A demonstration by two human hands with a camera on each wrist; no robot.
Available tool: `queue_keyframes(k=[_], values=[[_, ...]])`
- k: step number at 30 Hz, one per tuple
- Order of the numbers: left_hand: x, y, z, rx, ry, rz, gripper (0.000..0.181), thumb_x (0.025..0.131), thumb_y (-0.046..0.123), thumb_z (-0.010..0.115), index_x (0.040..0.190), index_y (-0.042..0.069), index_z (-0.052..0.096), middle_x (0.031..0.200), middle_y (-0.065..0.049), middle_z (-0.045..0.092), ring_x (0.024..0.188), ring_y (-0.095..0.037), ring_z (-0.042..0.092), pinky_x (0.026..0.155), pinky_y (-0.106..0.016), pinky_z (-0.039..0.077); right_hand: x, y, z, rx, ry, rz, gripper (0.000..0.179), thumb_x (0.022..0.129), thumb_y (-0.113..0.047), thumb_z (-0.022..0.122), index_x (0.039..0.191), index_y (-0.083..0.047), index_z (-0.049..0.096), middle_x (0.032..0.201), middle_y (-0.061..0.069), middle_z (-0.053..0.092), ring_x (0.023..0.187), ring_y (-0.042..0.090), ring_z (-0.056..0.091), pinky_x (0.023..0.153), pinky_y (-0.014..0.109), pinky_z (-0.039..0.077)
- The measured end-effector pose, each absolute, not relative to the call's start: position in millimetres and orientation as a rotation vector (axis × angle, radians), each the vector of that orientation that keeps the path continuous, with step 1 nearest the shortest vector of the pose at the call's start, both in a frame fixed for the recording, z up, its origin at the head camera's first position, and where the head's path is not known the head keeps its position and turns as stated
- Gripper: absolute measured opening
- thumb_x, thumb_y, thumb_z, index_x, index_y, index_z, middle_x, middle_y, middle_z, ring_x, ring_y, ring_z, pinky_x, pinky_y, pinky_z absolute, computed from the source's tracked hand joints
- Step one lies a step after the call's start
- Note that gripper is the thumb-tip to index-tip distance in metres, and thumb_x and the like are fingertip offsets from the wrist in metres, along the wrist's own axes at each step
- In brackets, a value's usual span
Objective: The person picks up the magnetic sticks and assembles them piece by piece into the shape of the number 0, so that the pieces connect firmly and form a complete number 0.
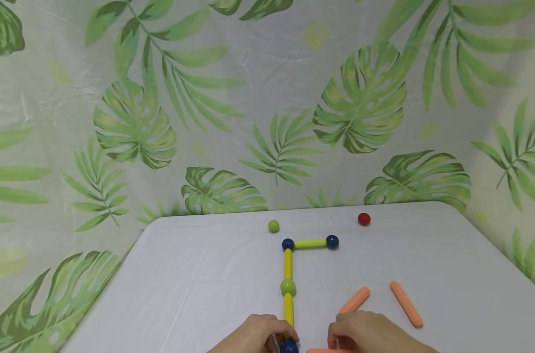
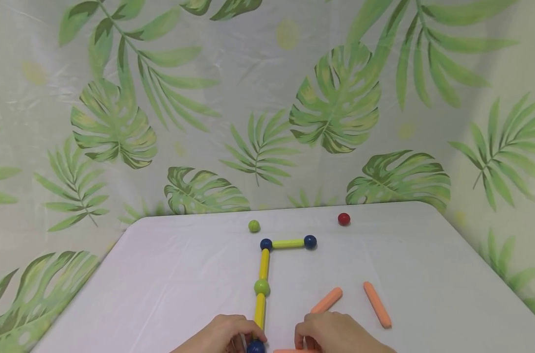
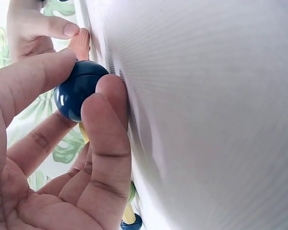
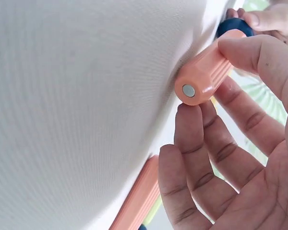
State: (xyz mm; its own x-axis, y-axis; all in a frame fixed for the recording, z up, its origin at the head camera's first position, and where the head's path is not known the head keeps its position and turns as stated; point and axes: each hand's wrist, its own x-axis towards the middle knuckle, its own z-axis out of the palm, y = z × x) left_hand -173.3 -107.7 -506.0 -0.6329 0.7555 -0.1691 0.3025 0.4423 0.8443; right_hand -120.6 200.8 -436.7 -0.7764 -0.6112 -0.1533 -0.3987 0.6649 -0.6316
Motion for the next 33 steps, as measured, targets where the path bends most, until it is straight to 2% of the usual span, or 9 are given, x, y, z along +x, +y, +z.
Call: queue_keyframes(k=[6,19,25,33], values=[[-170,-106,-497,0.868,2.170,1.119,0.030,0.089,0.021,0.088,0.116,0.030,0.078,0.088,0.017,0.066,0.069,0.001,0.063,0.067,-0.018,0.056,-122,200,-435,-0.798,2.531,-0.837,0.016,0.091,-0.025,0.086,0.094,-0.033,0.073,0.079,-0.022,0.056,0.066,-0.004,0.053,0.062,0.020,0.047],[-177,-108,-516,0.876,2.149,1.130,0.030,0.089,0.026,0.088,0.115,0.035,0.077,0.089,0.018,0.068,0.071,0.000,0.066,0.068,-0.019,0.057,-123,195,-431,-0.764,2.493,-0.869,0.020,0.089,-0.016,0.085,0.095,-0.032,0.074,0.080,-0.021,0.057,0.067,-0.003,0.054,0.062,0.021,0.047],[-176,-108,-515,0.869,2.150,1.131,0.030,0.089,0.025,0.088,0.115,0.035,0.077,0.089,0.018,0.067,0.071,0.000,0.065,0.068,-0.018,0.057,-123,194,-432,-0.780,2.490,-0.869,0.017,0.088,-0.025,0.088,0.094,-0.032,0.073,0.080,-0.021,0.057,0.068,-0.004,0.054,0.063,0.020,0.048],[-177,-109,-516,0.860,2.142,1.124,0.029,0.090,0.027,0.087,0.115,0.036,0.076,0.089,0.017,0.068,0.072,-0.001,0.066,0.069,-0.019,0.057,-123,194,-432,-0.791,2.492,-0.861,0.018,0.088,-0.027,0.089,0.093,-0.032,0.073,0.081,-0.022,0.057,0.070,-0.005,0.054,0.064,0.020,0.048]])
